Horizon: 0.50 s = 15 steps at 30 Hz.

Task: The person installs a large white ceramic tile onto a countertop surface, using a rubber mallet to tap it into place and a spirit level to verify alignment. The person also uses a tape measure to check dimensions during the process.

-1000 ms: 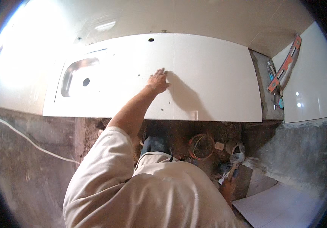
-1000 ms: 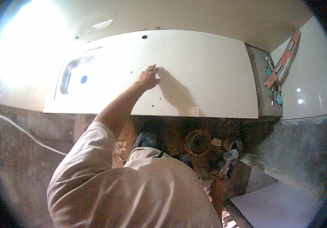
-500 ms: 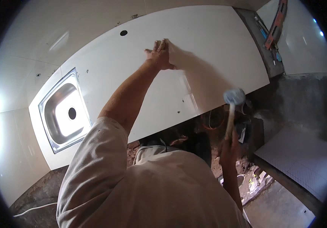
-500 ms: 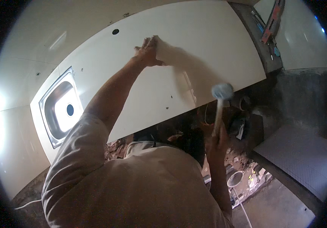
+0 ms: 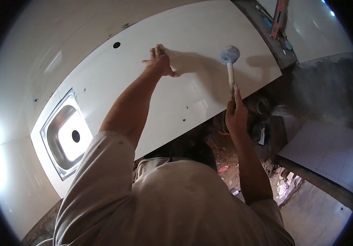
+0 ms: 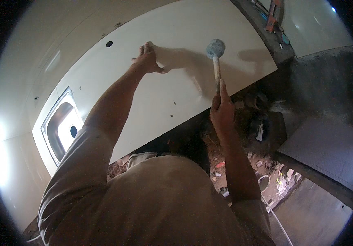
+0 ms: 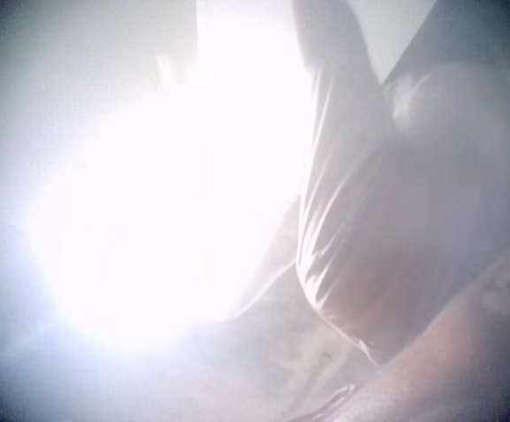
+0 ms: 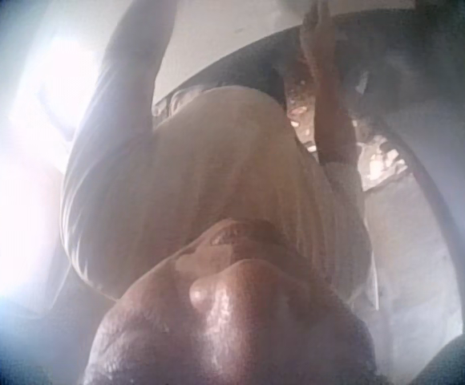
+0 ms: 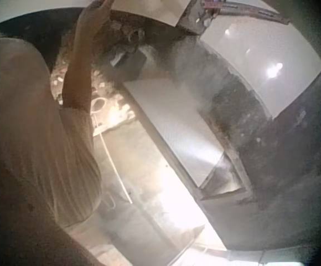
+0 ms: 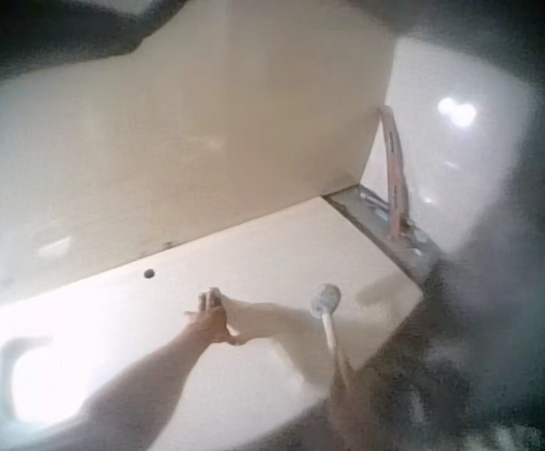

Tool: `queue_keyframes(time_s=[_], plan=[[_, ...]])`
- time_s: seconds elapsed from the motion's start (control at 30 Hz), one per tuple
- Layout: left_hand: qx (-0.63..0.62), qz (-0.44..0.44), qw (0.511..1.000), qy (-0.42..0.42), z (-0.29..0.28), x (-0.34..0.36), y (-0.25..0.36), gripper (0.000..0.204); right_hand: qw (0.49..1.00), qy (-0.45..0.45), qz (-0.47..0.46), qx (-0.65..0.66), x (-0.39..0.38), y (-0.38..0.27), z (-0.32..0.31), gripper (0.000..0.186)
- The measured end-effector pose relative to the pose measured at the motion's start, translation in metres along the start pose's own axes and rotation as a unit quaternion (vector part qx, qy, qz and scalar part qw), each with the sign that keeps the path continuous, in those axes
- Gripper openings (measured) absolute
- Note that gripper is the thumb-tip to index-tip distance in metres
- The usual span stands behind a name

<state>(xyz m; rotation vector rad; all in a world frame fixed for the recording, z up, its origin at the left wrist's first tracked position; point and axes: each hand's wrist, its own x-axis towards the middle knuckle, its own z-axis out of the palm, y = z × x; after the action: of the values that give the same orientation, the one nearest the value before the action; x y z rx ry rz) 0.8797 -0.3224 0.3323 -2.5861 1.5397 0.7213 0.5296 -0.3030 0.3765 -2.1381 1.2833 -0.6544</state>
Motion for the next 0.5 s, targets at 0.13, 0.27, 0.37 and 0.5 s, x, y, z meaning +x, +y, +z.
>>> queue_keyframes(time_s=[0.13,0.27,0.37,0.5], plan=[[0.022,0.025,0.999,0.021,0.016,0.021,-0.012,0.147,0.998,0.057,-0.018,-0.022,0.019,0.019,-0.002,0.057],[0.004,0.052,0.998,0.044,0.025,0.027,-0.019,0.150,0.996,0.042,0.052,-0.059,0.029,0.059,-0.011,0.056],[0.006,0.026,1.000,0.005,0.017,0.021,-0.005,0.161,0.990,0.061,0.124,-0.033,0.025,0.088,-0.010,0.050],[0.006,0.016,1.000,0.006,0.010,0.015,-0.004,0.161,0.990,0.109,0.094,-0.004,0.017,0.083,-0.009,0.045]])
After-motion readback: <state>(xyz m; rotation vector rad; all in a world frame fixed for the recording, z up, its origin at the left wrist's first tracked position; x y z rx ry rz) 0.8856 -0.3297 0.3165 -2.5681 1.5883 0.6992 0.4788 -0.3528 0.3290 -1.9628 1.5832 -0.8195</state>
